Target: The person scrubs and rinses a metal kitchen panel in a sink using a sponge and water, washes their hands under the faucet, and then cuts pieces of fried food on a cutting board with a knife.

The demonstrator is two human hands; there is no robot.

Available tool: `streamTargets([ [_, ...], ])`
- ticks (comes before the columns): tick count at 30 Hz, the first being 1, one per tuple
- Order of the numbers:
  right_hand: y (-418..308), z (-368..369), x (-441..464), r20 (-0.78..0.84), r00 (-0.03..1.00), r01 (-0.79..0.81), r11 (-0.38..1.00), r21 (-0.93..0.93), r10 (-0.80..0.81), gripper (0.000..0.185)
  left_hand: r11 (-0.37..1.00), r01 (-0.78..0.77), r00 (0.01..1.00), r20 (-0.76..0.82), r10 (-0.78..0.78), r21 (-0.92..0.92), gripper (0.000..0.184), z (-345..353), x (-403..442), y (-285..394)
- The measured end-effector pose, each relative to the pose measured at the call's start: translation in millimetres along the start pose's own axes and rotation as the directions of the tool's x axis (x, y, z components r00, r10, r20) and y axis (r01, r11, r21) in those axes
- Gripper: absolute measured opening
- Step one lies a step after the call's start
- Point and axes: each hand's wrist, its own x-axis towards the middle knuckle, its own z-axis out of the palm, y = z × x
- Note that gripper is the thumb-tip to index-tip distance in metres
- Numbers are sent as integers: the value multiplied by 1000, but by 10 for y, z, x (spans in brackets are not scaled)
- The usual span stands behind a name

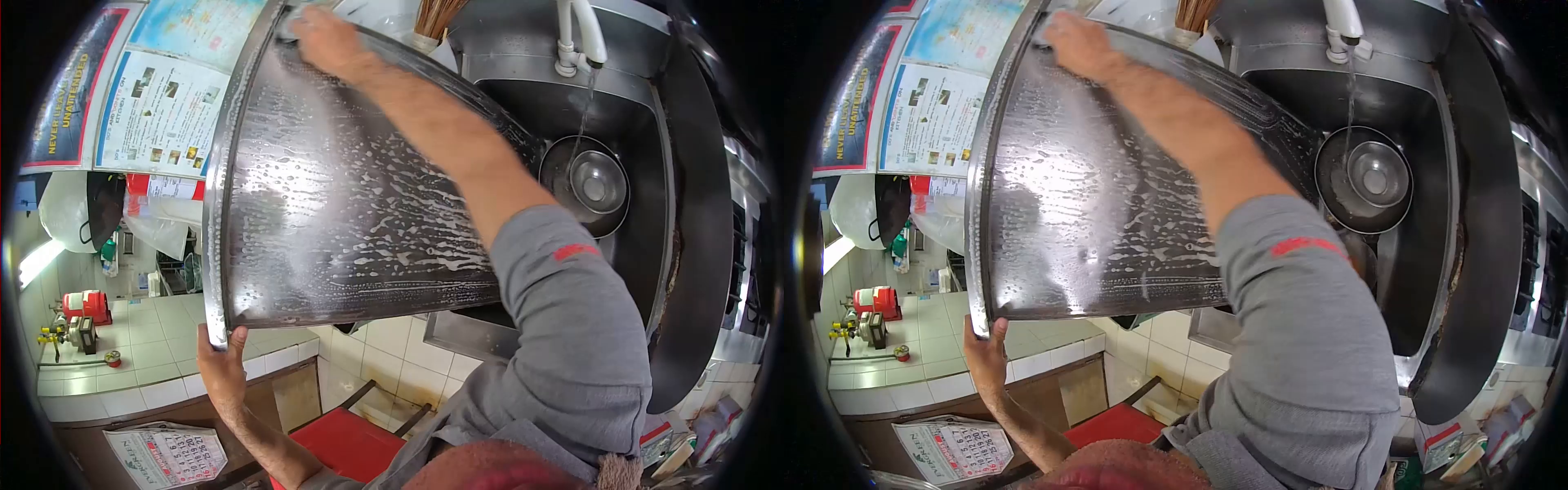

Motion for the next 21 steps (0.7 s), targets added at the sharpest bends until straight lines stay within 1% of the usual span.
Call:
streamTargets([
  [1, 173, -4, -135, 65, 996, 61, 996, -61, -57, 21, 1000, 10, 1000, 0, -10, 1, 37, 18, -2, -11],
  [2, 424, -144, -404, 150, 985, 114, 965, -235, -79, 26, 1000, 3, 1000, -21, -4, -22, 39, 35, -4, -14],
  [3, 580, -426, -780, 306, 951, 47, 959, -281, 43, 32, 999, -5, 999, -36, 4, -38, 41, 27, -6, -26],
  [4, 971, -524, -1294, 273, 962, 65, 949, -308, 23, 35, 999, 33, 999, -17, -34, -29, 46, 12, 15, -73],
  [5, 1246, -755, -1818, 305, 944, -11, 939, -344, 123, 34, 999, 44, 999, -10, -44, -22, 49, 14, 20, -54],
  [6, 1634, -857, -2396, 319, 905, -104, 875, -472, 280, 33, 999, 33, 999, -15, -33, -11, 49, 12, 22, -54],
  [7, 2123, -883, -3016, 105, 992, -17, 890, -456, 73, 32, 1000, 22, 999, -27, -22, 0, 50, 22, 24, -56],
  [8, 2132, -1057, -3223, 131, 951, -192, 865, -463, 282, 30, 1000, 27, 999, -32, -27, 4, 50, 46, 33, -49],
  [9, 2034, -1076, -3290, 139, 946, -202, 866, -457, 294, 30, 1000, 27, 999, -38, -27, 12, 50, 41, 29, -44],
  [11, 1918, -1127, -3248, -11, 908, -380, 815, -438, 418, 27, 1000, 25, 999, -47, -25, 15, 49, 52, 32, -17],
  [13, 1760, -1037, -3038, -37, 922, -362, 827, -430, 384, 27, 999, 3, 999, -43, -5, -36, 45, 52, 10, 20],
  [14, 1647, -955, -2810, -67, 933, -347, 837, -423, 353, 27, 999, 23, 999, -36, -24, -24, 38, 39, 13, 9],
  [15, 1548, -841, -2543, -31, 926, -369, 882, -293, 377, 28, 1000, 8, 999, -41, -7, 8, 33, 35, 18, -6],
  [16, 1336, -735, -2150, -3, 932, -351, 899, -262, 363, 25, 997, -75, 995, -59, 77, 26, 33, 43, 7, 17],
  [17, 1042, -674, -1735, 27, 916, -382, 891, -244, 400, 23, 986, -160, 984, -76, 163, 46, 32, 51, 6, 41],
  [18, 897, -584, -1384, 35, 940, -327, 929, -172, 338, 23, 981, -193, 977, -86, 195, 31, 32, 62, 24, 16],
  [19, 725, -489, -1047, 103, 880, -443, 880, -174, 463, 25, 989, -136, 988, -66, 140, 60, 32, 29, 0, 96],
  [20, 688, -376, -787, 99, 893, -424, 895, -138, 438, 28, 986, -139, 987, -62, 145, 90, 32, 3, 2, 88],
  [21, 554, -321, -544, 95, 893, -437, 898, -57, 440, 29, 982, -145, 987, -56, 152, 119, 33, -6, 7, 69],
])
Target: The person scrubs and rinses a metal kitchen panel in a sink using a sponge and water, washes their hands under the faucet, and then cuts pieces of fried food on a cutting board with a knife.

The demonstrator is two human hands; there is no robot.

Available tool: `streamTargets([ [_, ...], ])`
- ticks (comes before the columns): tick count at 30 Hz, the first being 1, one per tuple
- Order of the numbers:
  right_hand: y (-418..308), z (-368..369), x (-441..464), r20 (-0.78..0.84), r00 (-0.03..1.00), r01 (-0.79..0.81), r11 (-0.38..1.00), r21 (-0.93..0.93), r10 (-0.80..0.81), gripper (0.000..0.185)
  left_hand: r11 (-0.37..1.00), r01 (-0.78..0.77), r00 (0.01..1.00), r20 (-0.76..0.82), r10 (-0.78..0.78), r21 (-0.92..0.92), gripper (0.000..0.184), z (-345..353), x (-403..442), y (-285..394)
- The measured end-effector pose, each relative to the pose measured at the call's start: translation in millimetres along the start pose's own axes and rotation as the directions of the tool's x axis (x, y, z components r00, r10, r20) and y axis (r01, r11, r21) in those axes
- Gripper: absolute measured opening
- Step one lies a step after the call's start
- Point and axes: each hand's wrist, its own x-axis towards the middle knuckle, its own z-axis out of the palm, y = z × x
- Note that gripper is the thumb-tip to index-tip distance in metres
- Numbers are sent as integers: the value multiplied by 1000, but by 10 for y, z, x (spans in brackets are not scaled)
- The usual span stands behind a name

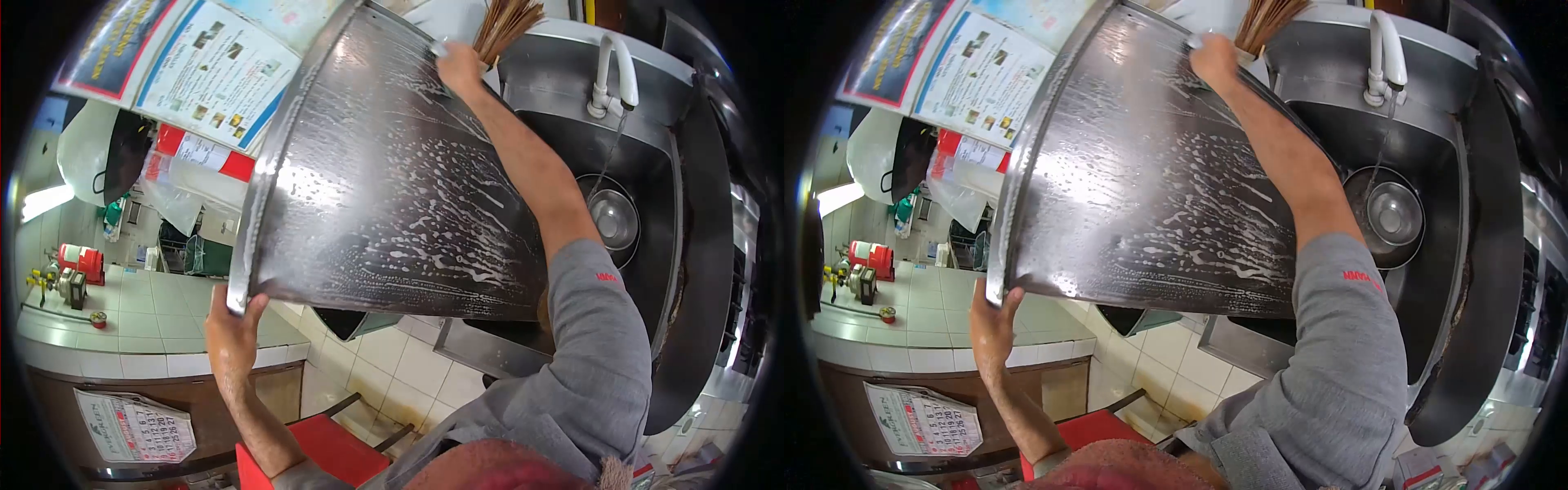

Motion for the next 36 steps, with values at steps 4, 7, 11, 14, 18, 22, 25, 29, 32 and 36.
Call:
streamTargets([
  [4, -967, 269, 584, -66, 998, 25, 963, 268, -7, 28, 995, -80, 996, -39, 77, -67, 35, 1, 5, -84],
  [7, -1195, 495, 486, 47, 993, -114, 843, 525, 105, 23, 994, -105, 994, 11, 105, -24, 39, -31, -17, -119],
  [11, -2018, 4, -1139, 73, 997, -51, 881, 470, 19, 20, 965, -261, 961, -90, 260, 6, 43, 15, 39, -245],
  [14, -2438, -331, -2187, 176, 943, 138, 814, 565, -282, 22, 956, -287, 958, -47, 284, -63, 45, 9, 20, -263],
  [18, -2014, -743, -2882, 180, 844, 359, 781, 511, -505, 24, 966, -243, 970, -8, 244, -91, 44, 8, 50, -296],
  [22, -190, -883, -3398, 184, 979, -101, 994, 46, 91, 20, 956, -287, 957, -50, 284, -57, 41, 30, 49, -299],
  [25, 1024, -1033, -3410, 246, 958, -91, 972, -217, 145, 26, 952, -279, 960, -28, 278, -124, 37, 14, 10, -248],
  [29, 307, -657, -1696, -92, 994, 83, 939, 335, -55, 19, 984, -179, 984, 0, 180, -20, 38, -10, -44, -90],
  [32, -6, -160, -630, -155, 872, 482, 870, 102, -465, 25, 955, -290, 942, -158, 297, 63, 43, 131, 33, -331],
  [36, 489, -35, -613, -31, 903, 420, 897, -139, -428, 30, 964, 263, 964, 31, -264, 44, 55, 53, -11, 28],
])
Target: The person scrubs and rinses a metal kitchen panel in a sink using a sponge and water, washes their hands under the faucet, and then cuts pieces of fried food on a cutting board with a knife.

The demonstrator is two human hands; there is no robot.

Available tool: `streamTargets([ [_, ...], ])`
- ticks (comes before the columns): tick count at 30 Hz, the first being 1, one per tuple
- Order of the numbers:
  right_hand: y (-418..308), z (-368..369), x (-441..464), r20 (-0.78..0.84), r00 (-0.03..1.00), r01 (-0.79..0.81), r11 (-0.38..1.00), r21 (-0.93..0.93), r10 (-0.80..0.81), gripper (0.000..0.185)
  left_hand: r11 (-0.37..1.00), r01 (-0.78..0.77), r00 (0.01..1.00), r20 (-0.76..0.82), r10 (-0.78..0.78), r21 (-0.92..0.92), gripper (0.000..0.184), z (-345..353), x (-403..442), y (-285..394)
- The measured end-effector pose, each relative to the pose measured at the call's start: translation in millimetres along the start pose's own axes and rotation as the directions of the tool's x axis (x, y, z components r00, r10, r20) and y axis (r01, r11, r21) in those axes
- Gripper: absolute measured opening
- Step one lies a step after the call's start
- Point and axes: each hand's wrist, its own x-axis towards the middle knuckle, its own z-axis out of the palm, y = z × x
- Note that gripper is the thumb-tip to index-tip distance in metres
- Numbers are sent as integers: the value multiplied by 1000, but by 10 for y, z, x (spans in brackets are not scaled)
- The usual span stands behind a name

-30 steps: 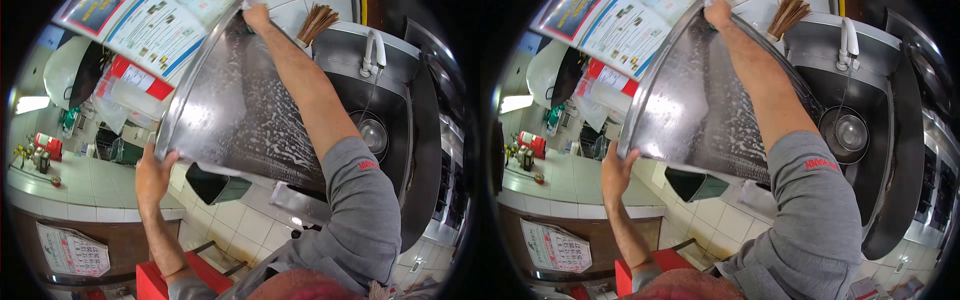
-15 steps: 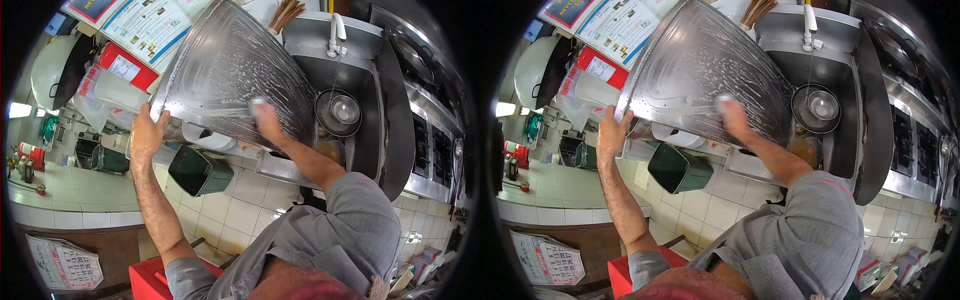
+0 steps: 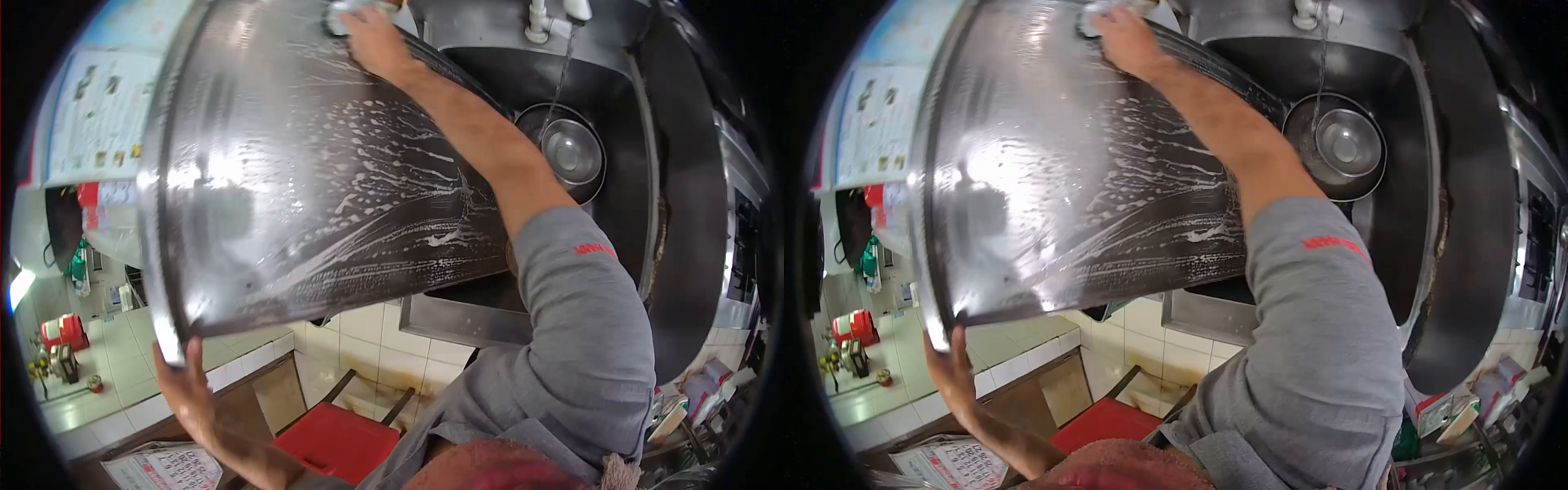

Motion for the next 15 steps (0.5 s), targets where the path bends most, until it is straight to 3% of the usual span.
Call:
streamTargets([
  [2, 519, -110, -696, 135, 971, -192, 980, -48, 197, 36, 962, -212, 972, -138, 190, -173, 57, 101, 130, -385],
  [4, 965, -329, -1586, 11, 940, -341, 939, -42, 342, 40, 975, -66, 998, -38, 59, -211, 58, 29, 58, -173],
  [5, 1419, -247, -2159, -48, 949, -316, 931, -183, 313, 39, 966, -84, 995, -69, 69, -244, 57, 35, 72, -223],
  [6, 1543, -336, -2404, 34, 876, -451, 843, -294, 481, 32, 957, -100, 992, -99, 76, -272, 55, 22, 92, -286],
  [7, 1677, -328, -2631, -54, 880, -467, 842, -270, 471, 32, 963, -117, 991, -98, 96, -242, 56, -20, 113, -246],
  [11, 2076, -317, -3141, 50, 767, -575, 721, -387, 639, 25, 987, -47, 985, -169, 20, -156, 58, -252, -33, -201],
  [13, 2193, -264, -3192, 210, 357, -649, 403, -645, 910, 25, 985, -105, 982, -171, 81, -138, 58, -312, -31, -96],
  [15, 2263, -192, -3377, 284, 308, -597, 417, -686, 908, 25, 983, -123, 977, -192, 95, -138, 57, -240, -9, -20],
])
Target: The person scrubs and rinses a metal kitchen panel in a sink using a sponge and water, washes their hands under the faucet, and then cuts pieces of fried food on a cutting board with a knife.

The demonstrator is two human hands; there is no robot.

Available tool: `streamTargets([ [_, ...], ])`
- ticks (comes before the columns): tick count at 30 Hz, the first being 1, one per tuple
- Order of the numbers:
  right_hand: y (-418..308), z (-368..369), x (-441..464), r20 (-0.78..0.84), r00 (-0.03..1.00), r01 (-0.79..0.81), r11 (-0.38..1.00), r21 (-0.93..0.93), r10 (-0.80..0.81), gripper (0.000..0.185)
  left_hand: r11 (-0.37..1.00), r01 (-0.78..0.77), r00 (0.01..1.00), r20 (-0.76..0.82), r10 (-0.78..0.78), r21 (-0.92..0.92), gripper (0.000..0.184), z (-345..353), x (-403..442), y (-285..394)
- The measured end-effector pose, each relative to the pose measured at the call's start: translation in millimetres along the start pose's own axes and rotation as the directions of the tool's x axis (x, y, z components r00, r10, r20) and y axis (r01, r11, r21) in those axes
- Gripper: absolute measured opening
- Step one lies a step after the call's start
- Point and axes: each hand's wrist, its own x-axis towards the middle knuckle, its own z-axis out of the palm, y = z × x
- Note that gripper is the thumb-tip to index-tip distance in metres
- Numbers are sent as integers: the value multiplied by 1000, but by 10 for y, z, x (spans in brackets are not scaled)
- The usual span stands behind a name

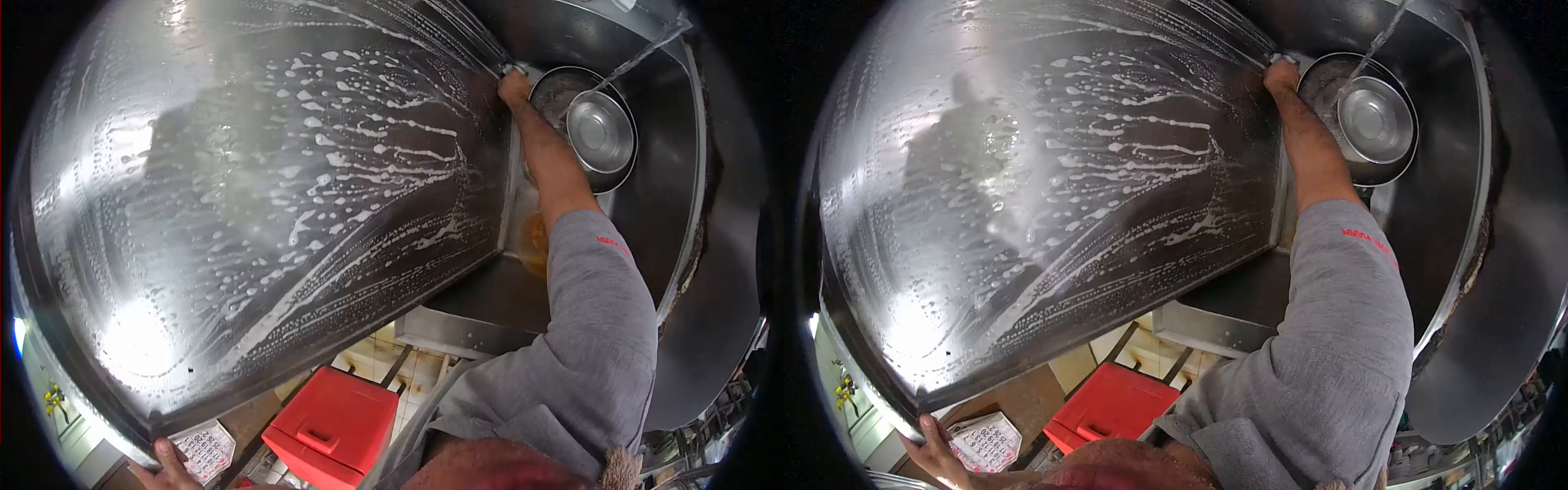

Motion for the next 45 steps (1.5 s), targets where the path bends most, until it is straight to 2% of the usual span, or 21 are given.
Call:
streamTargets([
  [4, 195, 3, -567, 244, 904, 403, 892, -207, -351, 25, 1000, 10, 998, -58, -10, 4, 53, 57, -5, -29],
  [8, 412, 88, -1494, 136, 979, 158, 987, -37, -152, 27, 1000, -1, 992, 123, -3, 29, 52, 51, 64, -31],
  [10, 59, -416, -1636, 74, 980, -193, 970, 150, 184, 26, 1000, 4, 996, 86, -7, 27, 50, 121, 69, -114],
  [12, -327, -531, -1340, -248, 969, 81, 917, 391, 20, 27, 999, -36, 993, 114, 37, -4, 50, 190, 95, -86],
  [14, -1457, -1553, -1337, -284, 958, 145, 779, 611, 45, 24, 998, -55, 989, 133, 56, -12, 46, 224, 87, -73],
  [17, -3006, -2348, -1578, -558, 805, 536, 649, 540, -200, 18, 996, -84, 980, 178, 90, -40, 42, 247, 128, -84],
  [19, -3636, -2833, -2111, -697, 618, 786, 297, 542, -363, 19, 995, -86, 977, 192, 95, -57, 42, 239, 113, -81],
  [22, -3813, -2817, -2248, -832, 420, 898, 298, 324, -362, 25, 996, -61, 976, 206, 73, -66, 42, 241, 89, -83],
  [24, -3200, -2490, -1753, -764, 527, 847, 153, 509, -373, 28, 997, -36, 981, 187, 50, -73, 42, 303, 92, -118],
  [28, -1071, -777, -1158, -612, 785, 448, 772, 451, -98, 27, 995, -71, 985, 155, 81, -69, 45, 293, 107, -198],
  [29, -660, -529, -1508, -308, 942, 83, 796, 599, 133, 30, 994, -78, 979, 182, 91, -80, 46, 266, 112, -197],
  [32, 18, 42, -2080, -245, 952, -83, 927, 366, 182, 34, 990, 103, 974, 193, -120, 95, 49, 215, 53, 12],
  [33, -89, -136, -2112, -108, 927, -261, 827, 499, 358, 34, 994, -108, 979, 174, 106, 5, 51, 234, 142, -257],
  [34, -186, -282, -2124, 58, 863, -434, 680, 591, 501, 36, 993, -111, 979, 175, 103, 38, 50, 224, 142, -266],
  [35, -445, -490, -1878, 130, 931, -350, 734, 582, 341, 33, 991, -115, 979, 180, 99, 75, 49, 225, 165, -243],
  [36, -860, -555, -1609, -188, 970, -10, 804, 594, 151, 28, 989, -125, 976, 190, 109, 74, 48, 222, 172, -243],
  [38, -2159, -1395, -1545, -191, 946, 16, 549, 835, 262, 20, 990, -121, 974, 202, 106, 66, 48, 230, 169, -180],
  [39, -2734, -1844, -1705, -545, 829, 315, 698, 643, 128, 22, 991, -118, 972, 211, 103, 60, 48, 218, 148, -153],
  [40, -3173, -2271, -1940, -638, 769, 508, 566, 650, 43, 24, 993, -116, 972, 210, 109, 24, 47, 222, 156, -184],
  [42, -3565, -2873, -2793, -594, 775, 627, 377, 682, -214, 28, 991, -133, 968, 216, 124, 28, 46, 213, 203, -261],
  [45, -3405, -2710, -3260, -755, 499, 858, 364, 363, -426, 27, 991, -121, 971, 213, 106, 61, 46, 212, 150, -205],
])
